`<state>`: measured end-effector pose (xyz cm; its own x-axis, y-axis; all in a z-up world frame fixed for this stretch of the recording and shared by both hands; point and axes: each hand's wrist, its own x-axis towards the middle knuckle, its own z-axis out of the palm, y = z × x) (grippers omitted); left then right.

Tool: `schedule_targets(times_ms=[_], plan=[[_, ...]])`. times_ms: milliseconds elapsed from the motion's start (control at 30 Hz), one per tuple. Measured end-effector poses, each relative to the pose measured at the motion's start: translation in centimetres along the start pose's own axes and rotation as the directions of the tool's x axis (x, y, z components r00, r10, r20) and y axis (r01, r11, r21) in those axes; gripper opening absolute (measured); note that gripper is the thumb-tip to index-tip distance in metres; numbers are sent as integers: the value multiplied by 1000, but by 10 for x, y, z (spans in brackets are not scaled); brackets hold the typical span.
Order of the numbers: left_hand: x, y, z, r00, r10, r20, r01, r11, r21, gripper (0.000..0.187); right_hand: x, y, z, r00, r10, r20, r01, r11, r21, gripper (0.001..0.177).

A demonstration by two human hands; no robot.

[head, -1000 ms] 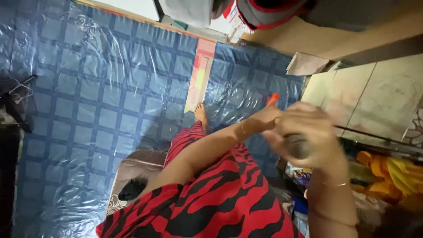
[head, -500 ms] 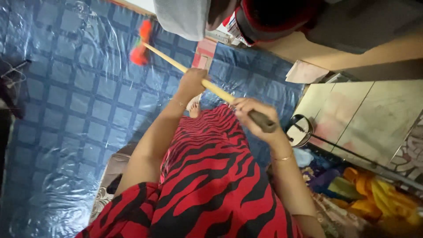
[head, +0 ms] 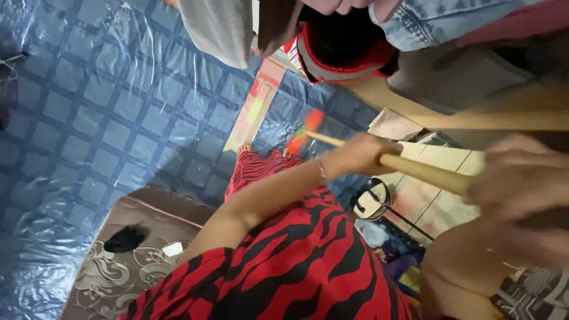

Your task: Sweeping the floor with a broom.

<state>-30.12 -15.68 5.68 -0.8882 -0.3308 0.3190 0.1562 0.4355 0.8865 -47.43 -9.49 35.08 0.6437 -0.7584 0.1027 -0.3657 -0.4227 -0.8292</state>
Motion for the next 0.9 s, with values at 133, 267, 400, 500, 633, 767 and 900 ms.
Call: schedule_targets(times_ms=[133,267,400,500,633,767,900], plan=[[-7,-44,41,995,-97,17,98,985,-139,18,67,8,74,897,195,-396,-243,967,-74,12],[-8,-54,22,996,0,-89,-25,961,-277,14,83,10,80,795,192,-576,-250,968,-22,17],[-21,-66,-53,983,-131,-126,145,984,105,21,76,43,84,777,29,-628,-27,1000,13,14],[-66,-139,-125,954,-122,-273,220,905,363,34,105,111,121,781,-143,-608,75,988,-135,11],[-126,-192,-194,793,-410,-451,610,535,585,16,155,151,175,812,-21,-583,58,997,45,16],[-144,-226,-216,750,-241,-616,643,483,594,16,166,175,175,870,87,-485,-42,994,102,21],[-111,-140,-239,699,-363,-616,648,687,330,23,200,98,107,813,41,-580,-102,992,-73,8]])
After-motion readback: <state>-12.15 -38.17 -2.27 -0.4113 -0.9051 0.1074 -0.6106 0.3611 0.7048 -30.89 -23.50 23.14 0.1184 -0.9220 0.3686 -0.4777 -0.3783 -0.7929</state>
